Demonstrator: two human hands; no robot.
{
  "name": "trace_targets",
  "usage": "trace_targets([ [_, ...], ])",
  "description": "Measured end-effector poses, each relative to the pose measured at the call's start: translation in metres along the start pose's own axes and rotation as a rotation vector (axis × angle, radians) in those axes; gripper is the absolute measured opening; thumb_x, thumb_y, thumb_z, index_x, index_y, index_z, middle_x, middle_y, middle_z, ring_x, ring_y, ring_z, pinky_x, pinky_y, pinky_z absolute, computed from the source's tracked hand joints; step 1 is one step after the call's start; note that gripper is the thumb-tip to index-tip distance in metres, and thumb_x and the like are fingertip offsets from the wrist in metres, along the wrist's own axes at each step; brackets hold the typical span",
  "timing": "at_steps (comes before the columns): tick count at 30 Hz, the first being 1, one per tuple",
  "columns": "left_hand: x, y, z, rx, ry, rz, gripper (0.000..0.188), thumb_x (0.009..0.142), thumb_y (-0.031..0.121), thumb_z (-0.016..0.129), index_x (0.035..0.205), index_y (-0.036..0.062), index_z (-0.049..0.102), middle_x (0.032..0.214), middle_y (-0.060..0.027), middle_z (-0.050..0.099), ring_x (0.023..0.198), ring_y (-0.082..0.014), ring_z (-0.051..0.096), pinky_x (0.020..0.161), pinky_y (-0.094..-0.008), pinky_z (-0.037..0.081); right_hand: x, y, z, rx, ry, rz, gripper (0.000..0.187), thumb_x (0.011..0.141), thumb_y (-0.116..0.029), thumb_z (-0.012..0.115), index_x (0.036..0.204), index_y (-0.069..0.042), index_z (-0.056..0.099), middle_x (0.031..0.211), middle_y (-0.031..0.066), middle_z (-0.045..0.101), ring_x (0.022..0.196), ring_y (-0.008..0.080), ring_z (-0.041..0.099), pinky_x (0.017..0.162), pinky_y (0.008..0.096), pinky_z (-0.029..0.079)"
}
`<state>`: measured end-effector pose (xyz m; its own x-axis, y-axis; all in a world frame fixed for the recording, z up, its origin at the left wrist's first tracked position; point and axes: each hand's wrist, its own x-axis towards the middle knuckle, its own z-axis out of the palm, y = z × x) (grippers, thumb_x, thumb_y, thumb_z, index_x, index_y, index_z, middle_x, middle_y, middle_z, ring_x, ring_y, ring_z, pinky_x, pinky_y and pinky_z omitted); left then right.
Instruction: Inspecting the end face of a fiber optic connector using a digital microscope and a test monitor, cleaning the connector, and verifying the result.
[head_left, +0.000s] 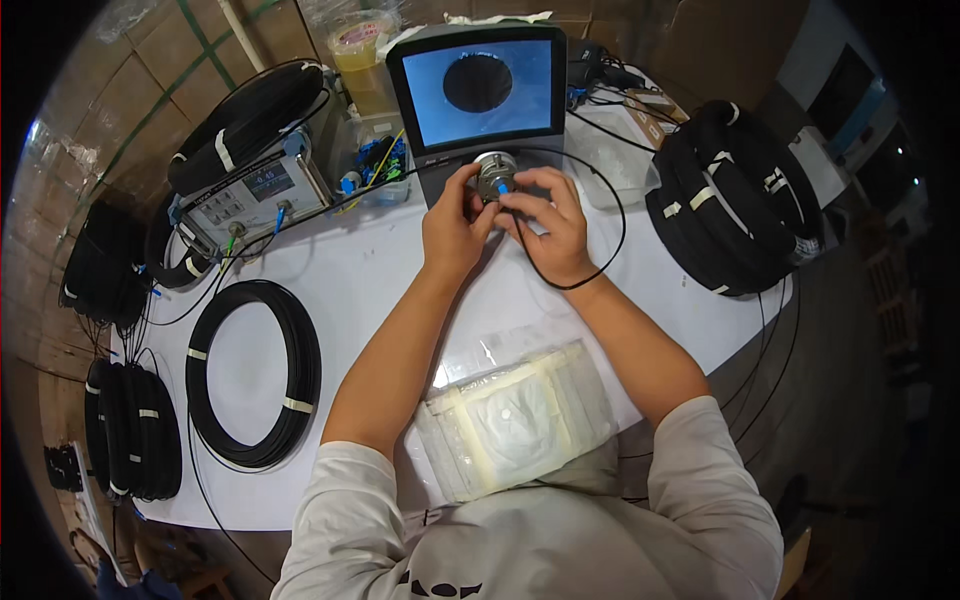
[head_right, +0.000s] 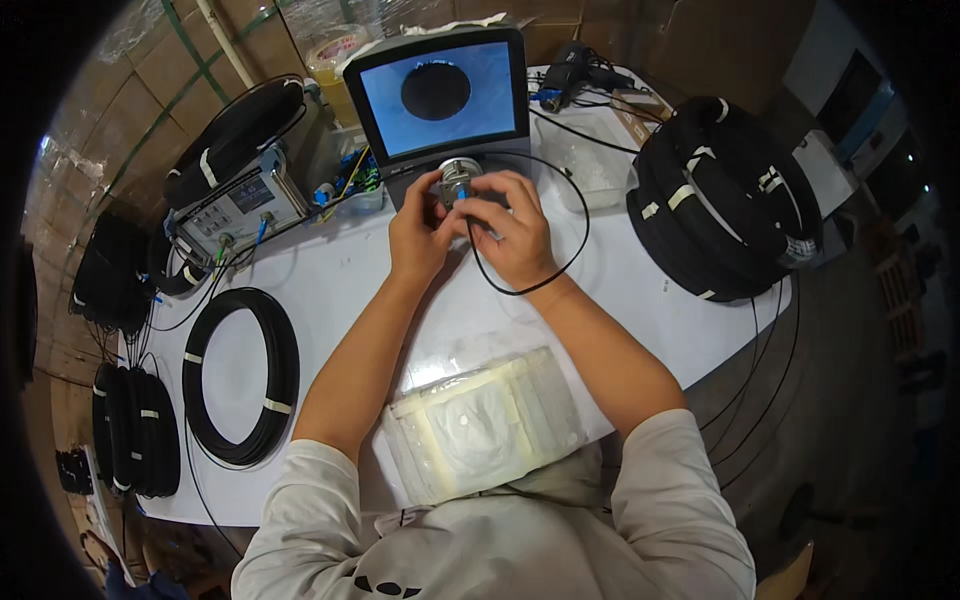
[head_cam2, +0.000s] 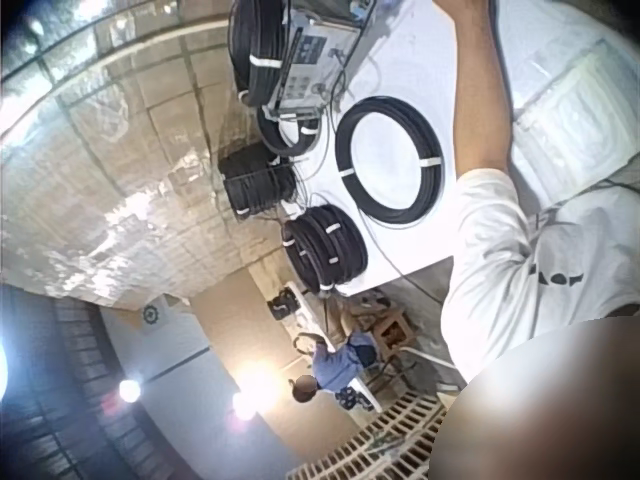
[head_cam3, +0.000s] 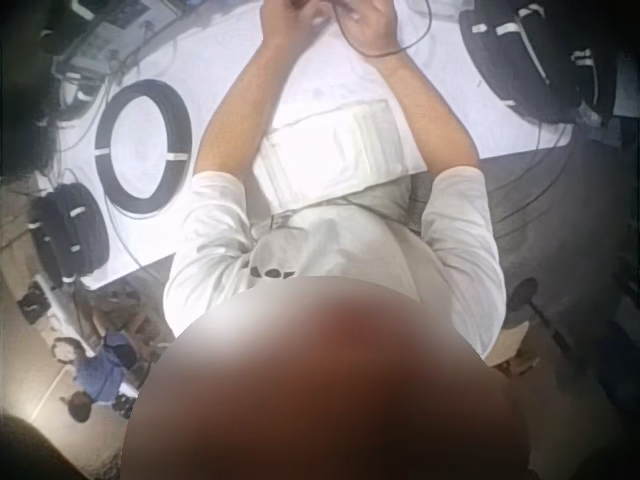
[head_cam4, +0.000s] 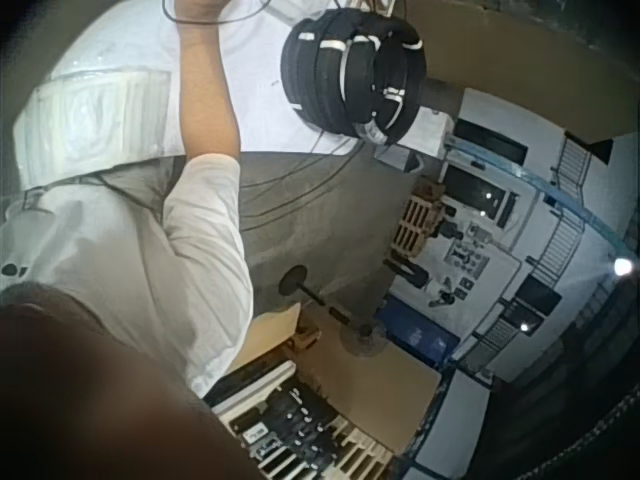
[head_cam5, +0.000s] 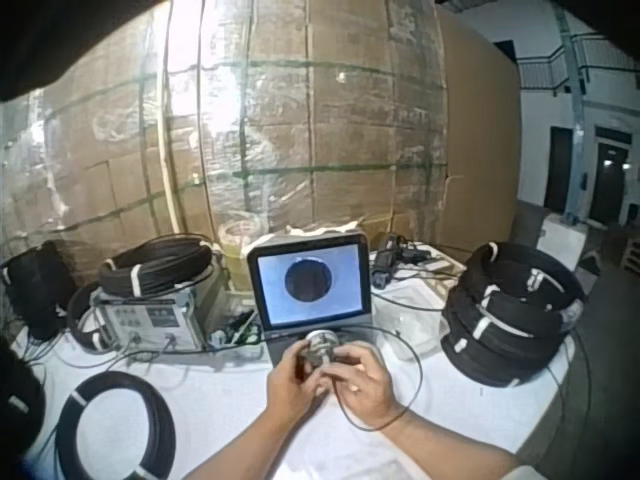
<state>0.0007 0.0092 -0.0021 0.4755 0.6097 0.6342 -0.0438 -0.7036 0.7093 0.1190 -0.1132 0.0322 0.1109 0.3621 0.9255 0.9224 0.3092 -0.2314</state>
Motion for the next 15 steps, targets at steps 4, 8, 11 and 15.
trace_targets([
  [4, -0.001, -0.005, 0.0, -0.025, 0.036, -0.117, 0.054, 0.085, 0.014, 0.085, 0.131, 0.0105, 0.057, 0.084, -0.003, 0.064, 0.069, -0.0169, 0.064, 0.065, -0.0301, 0.053, -0.005, -0.007, 0.0, 0.065, 0.002, 0.096, 0.038, 0.073, -0.009, 0.09, 0.109, -0.009, 0.075, 0.113, 0.0108, 0.067, 0.107, 0.0349, 0.064, 0.09, 0.0427, 0.056],
  [8, -0.006, -0.001, -0.013, -0.006, -0.029, -0.026, 0.024, 0.088, 0.012, 0.082, 0.103, 0.003, 0.064, 0.085, -0.0052, 0.067, 0.071, -0.0152, 0.066, 0.065, -0.029, 0.053, -0.011, -0.016, -0.008, 0.052, -0.044, 0.066, 0.042, 0.073, -0.007, 0.089, 0.113, -0.008, 0.077, 0.114, 0.0111, 0.068, 0.105, 0.0333, 0.065, 0.088, 0.0417, 0.056],
  [11, -0.015, 0.003, -0.014, -0.139, -0.097, -0.158, 0.018, 0.094, 0.013, 0.078, 0.106, 0.0014, 0.072, 0.086, -0.0057, 0.069, 0.072, -0.0141, 0.066, 0.065, -0.0283, 0.053, -0.009, -0.021, -0.013, 0.045, -0.047, 0.089, 0.05, 0.073, -0.006, 0.089, 0.121, -0.005, 0.075, 0.115, 0.0115, 0.067, 0.104, 0.0313, 0.066, 0.088, 0.0394, 0.056],
  [15, -0.018, 0.03, -0.015, -0.5, -0.248, -0.521, 0.033, 0.106, 0.029, 0.063, 0.124, 0.0043, 0.073, 0.096, -0.0019, 0.071, 0.082, -0.0113, 0.067, 0.066, -0.027, 0.052, -0.021, -0.029, -0.016, 0.083, -0.04, 0.259, 0.055, 0.077, -0.005, 0.088, 0.128, 0.001, 0.07, 0.115, 0.013, 0.067, 0.099, 0.0293, 0.068, 0.085, 0.0356, 0.057],
])
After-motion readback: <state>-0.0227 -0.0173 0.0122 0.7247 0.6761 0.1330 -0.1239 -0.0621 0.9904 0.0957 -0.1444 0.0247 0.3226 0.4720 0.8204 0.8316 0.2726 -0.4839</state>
